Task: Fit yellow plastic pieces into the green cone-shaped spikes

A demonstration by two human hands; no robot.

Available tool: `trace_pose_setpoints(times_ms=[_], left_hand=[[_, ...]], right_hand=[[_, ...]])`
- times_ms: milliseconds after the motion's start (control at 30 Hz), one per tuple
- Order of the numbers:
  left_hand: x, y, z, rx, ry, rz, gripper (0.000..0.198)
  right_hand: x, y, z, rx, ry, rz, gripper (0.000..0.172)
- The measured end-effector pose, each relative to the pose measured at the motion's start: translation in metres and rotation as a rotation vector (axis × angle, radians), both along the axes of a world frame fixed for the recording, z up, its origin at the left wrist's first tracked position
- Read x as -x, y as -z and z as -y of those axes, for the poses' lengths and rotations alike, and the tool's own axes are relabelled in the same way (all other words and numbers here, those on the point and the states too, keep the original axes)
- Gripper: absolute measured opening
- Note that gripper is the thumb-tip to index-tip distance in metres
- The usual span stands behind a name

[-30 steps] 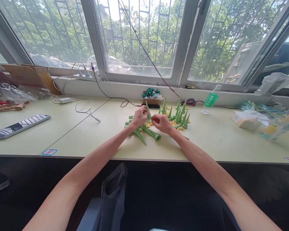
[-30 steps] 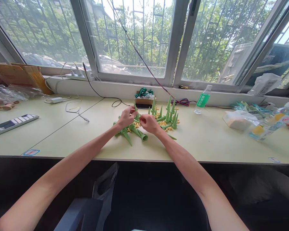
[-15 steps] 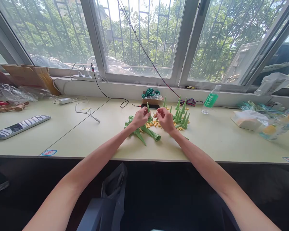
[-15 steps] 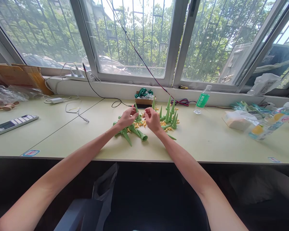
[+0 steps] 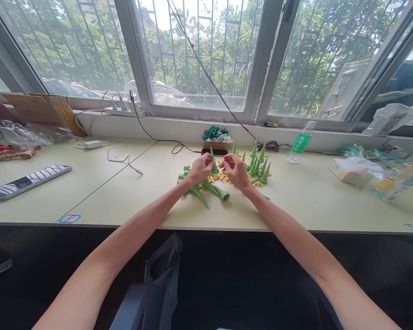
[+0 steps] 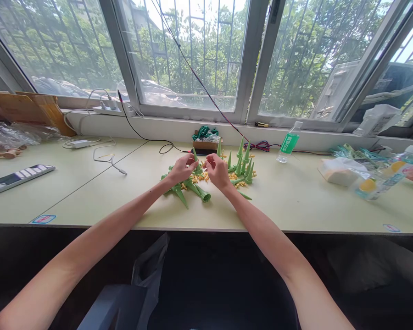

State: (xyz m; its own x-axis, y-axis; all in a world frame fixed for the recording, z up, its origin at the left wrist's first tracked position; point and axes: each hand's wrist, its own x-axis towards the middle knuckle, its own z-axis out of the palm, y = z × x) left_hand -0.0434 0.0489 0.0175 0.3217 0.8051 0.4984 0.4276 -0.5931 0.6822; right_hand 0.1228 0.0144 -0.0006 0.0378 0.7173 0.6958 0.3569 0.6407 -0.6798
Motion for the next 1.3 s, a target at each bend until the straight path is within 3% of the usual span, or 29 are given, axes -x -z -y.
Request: trace_pose_setpoints(times_ms=[933,1300], left_hand=[[0.0001,0.0024,-0.0042,0.044,0.05,0.159,0.014],[-0.0002,0.0003,-0.001,0.042,0.047,0.119,0.012]], right_hand=[[-0.0014,-0.0025,0.0015,0.037,-0.014,-0.005,0.018],[-0.0016,-0.0051,0.0048,0.082,0.016,0.033,0.014]])
